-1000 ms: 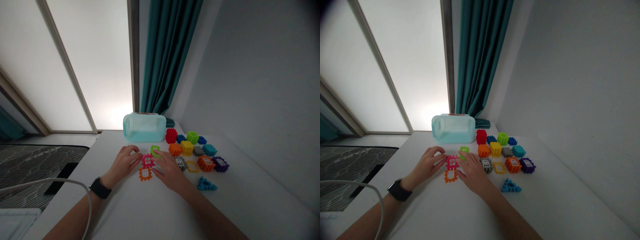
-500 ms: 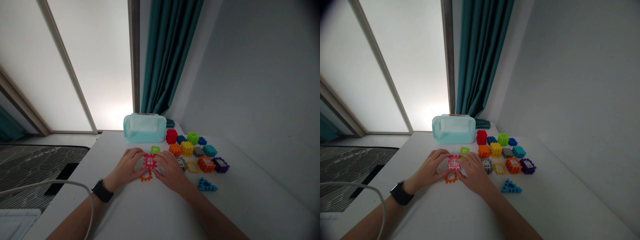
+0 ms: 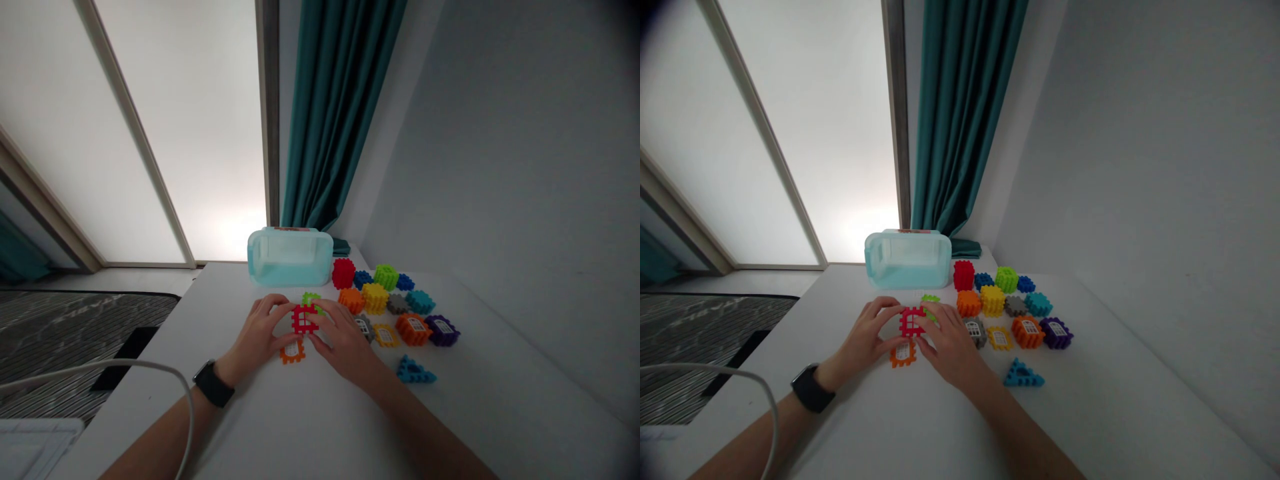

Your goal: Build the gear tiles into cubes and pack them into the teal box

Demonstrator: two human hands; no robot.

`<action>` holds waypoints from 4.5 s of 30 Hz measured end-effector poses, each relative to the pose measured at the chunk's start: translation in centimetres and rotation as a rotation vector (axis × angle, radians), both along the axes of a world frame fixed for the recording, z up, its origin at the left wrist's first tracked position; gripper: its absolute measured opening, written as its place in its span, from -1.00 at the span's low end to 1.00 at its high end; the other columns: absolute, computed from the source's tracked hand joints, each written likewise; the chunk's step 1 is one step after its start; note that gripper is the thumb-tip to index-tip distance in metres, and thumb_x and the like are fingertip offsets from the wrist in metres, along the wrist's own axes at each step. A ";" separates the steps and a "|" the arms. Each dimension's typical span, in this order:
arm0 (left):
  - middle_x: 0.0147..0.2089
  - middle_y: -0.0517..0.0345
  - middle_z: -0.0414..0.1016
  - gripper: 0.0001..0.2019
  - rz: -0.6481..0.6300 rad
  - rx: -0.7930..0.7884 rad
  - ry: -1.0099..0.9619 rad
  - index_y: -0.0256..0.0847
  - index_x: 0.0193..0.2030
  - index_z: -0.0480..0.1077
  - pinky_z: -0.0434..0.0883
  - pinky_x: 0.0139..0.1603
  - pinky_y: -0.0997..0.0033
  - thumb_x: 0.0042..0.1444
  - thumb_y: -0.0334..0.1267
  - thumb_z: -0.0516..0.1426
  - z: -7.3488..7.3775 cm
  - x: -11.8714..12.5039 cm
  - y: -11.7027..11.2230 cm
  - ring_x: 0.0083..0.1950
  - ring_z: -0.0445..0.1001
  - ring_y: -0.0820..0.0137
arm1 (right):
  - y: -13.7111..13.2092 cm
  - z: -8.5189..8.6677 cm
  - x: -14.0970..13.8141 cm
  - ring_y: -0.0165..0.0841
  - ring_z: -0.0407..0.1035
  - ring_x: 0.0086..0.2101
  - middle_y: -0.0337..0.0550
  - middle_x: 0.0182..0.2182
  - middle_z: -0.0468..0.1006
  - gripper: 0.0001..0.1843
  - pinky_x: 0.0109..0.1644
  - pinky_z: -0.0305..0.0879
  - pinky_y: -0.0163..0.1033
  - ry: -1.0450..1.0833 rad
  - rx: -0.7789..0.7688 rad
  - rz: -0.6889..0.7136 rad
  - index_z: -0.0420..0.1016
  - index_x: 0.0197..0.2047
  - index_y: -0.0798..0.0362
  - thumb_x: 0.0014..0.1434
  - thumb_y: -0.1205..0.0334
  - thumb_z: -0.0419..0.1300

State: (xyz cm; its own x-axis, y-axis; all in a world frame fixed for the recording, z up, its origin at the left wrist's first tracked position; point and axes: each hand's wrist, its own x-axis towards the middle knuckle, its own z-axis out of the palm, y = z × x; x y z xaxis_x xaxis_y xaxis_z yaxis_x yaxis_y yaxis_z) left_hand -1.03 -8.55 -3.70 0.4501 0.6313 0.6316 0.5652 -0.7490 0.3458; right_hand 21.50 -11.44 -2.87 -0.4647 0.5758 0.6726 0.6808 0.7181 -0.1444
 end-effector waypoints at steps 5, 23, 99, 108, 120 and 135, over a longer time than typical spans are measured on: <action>0.03 -0.05 0.43 -0.56 0.023 0.011 0.005 -0.12 0.12 0.39 0.40 0.08 0.12 0.14 -0.07 0.27 0.2 0.5 0.0 0.03 0.43 0.17 | 0.3 0.0 0.4 -0.13 0.32 0.13 0.04 0.10 0.46 -0.69 0.20 0.32 0.12 -0.022 0.015 -0.011 0.41 0.09 0.01 0.28 0.32 0.15; -0.01 0.00 0.44 -0.65 0.059 -0.001 0.055 -0.12 0.08 0.37 0.38 0.00 0.14 0.21 -0.06 0.20 2.7 5.2 4.4 -0.01 0.44 0.17 | 3.7 2.6 3.8 -0.12 0.30 0.12 0.00 0.14 0.46 -0.72 0.21 0.26 0.11 -0.088 -0.021 -0.144 0.44 0.08 0.00 0.32 0.32 0.10; 0.07 -0.05 0.43 -0.76 0.078 -0.148 0.169 -0.14 0.01 0.42 0.35 0.13 -0.08 0.27 -0.16 0.07 -3.3 9.2 10.1 0.11 0.37 0.09 | 15.8 2.4 12.9 -0.18 0.33 0.15 0.03 0.13 0.47 -0.71 0.23 0.23 0.06 -0.065 -0.399 -0.139 0.47 0.04 0.02 0.24 0.26 0.18; -0.02 0.00 0.49 -0.79 0.048 -0.179 0.202 -0.14 -0.04 0.44 0.35 0.08 0.00 0.27 -0.21 0.05 -1.4 8.6 10.5 0.04 0.42 0.13 | 13.2 4.8 11.6 -0.16 0.37 0.08 0.00 0.08 0.51 -0.70 0.20 0.25 0.08 -0.063 -0.336 -0.143 0.47 0.06 0.02 0.27 0.28 0.13; 0.04 0.09 0.48 -0.68 -0.139 -0.293 0.623 0.00 0.09 0.41 0.37 0.00 0.26 0.18 -0.27 0.18 2.7 3.1 10.7 0.01 0.49 0.21 | 9.6 6.0 8.1 -0.17 0.34 0.06 -0.03 0.00 0.54 -0.74 0.20 0.19 0.04 -0.196 -0.353 -0.029 0.47 0.04 0.03 0.29 0.28 0.13; -0.07 0.08 0.39 -0.70 -0.126 -0.159 0.751 -0.01 0.05 0.44 0.36 -0.07 0.28 0.23 -0.39 0.11 2.2 4.5 9.8 -0.14 0.48 0.28 | 7.5 5.0 5.4 -0.15 0.33 0.04 -0.02 -0.01 0.53 -0.76 0.19 0.18 0.07 -0.336 -0.422 0.038 0.46 0.03 0.04 0.31 0.31 0.14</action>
